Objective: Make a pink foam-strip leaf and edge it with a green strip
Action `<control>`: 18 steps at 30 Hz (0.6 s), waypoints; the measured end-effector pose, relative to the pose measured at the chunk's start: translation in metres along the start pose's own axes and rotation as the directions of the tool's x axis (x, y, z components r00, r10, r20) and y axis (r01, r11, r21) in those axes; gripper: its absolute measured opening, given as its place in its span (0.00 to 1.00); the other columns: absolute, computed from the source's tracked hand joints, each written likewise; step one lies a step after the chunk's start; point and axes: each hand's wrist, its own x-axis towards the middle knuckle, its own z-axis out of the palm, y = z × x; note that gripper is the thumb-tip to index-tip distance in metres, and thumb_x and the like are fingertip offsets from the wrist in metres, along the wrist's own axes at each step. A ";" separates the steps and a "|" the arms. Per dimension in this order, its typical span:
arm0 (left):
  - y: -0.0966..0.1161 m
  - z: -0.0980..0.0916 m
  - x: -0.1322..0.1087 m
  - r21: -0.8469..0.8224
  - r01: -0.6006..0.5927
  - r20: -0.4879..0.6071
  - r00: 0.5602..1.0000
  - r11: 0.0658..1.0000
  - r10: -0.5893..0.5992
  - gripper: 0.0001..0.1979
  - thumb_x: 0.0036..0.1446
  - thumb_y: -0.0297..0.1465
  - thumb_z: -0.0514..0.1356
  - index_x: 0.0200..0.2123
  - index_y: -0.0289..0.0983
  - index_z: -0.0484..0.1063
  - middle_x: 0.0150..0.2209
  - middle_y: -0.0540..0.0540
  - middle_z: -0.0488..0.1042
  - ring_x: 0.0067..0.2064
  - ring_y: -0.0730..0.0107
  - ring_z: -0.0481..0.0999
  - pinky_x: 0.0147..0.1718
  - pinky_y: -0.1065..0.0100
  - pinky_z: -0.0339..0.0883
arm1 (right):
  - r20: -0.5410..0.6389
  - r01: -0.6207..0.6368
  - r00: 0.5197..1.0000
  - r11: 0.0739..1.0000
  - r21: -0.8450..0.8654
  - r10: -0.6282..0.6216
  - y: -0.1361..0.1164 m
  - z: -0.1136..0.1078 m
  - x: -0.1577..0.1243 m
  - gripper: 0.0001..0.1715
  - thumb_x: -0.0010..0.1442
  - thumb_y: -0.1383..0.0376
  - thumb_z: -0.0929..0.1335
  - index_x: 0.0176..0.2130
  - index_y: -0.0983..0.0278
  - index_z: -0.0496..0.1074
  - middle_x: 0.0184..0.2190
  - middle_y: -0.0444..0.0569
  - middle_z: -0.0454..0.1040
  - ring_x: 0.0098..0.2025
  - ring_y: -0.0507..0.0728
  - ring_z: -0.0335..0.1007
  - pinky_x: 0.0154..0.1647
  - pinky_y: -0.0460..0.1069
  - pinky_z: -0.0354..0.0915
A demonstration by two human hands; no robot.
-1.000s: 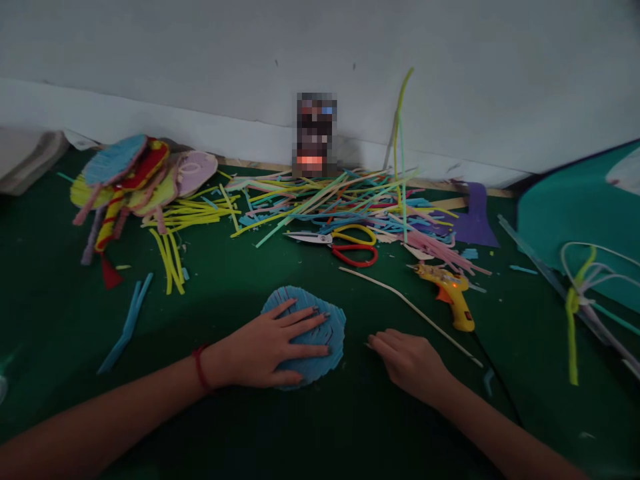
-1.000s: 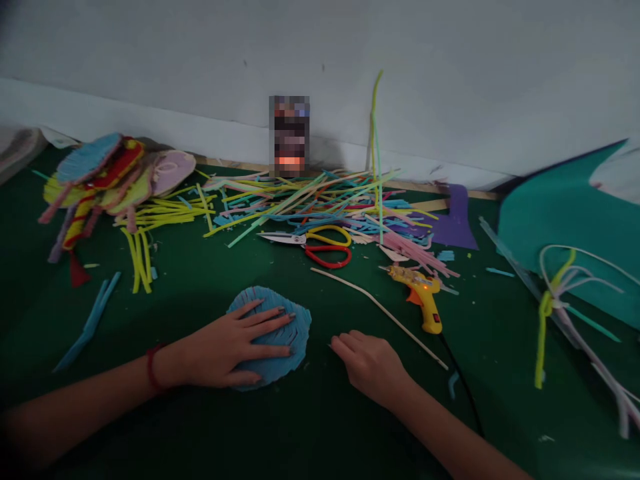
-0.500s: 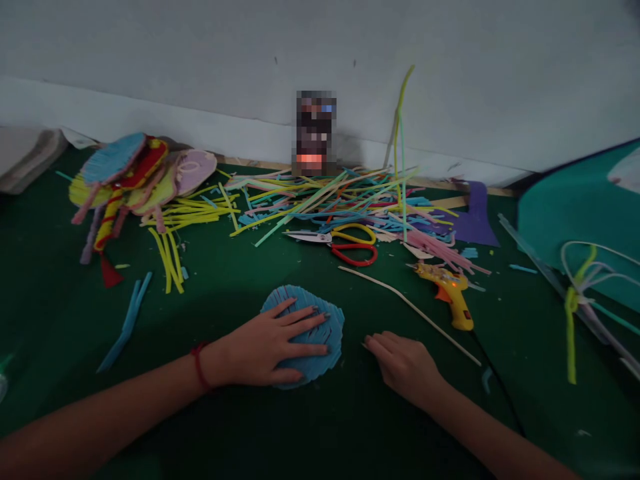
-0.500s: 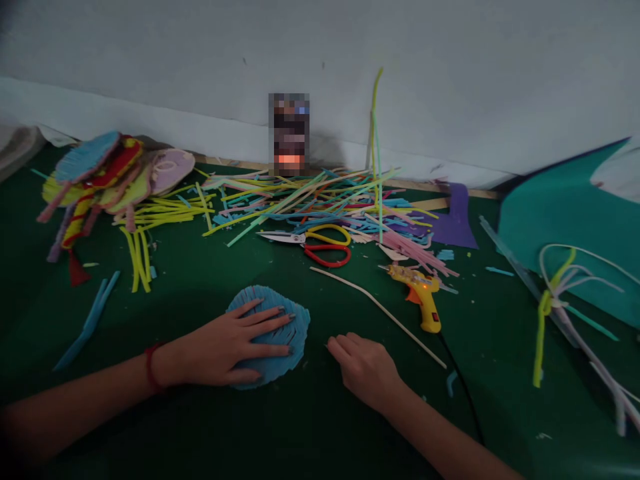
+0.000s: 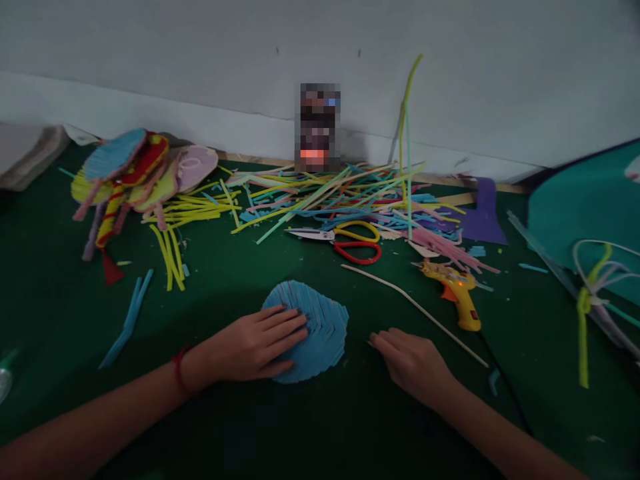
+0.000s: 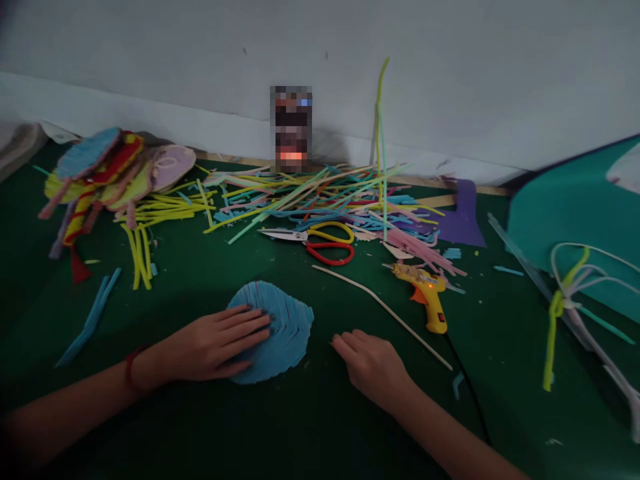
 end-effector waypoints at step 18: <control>-0.004 0.001 0.001 -0.050 0.032 0.038 0.999 0.998 -0.030 0.20 0.64 0.31 0.51 0.57 0.31 0.66 0.57 0.40 0.71 0.58 0.63 0.70 0.61 0.60 0.59 | -0.078 -0.148 0.986 0.988 -0.042 0.144 -0.031 0.003 -0.012 0.18 0.63 0.76 0.57 0.35 0.67 0.73 0.23 0.47 0.73 0.23 0.49 0.67 0.23 0.44 0.58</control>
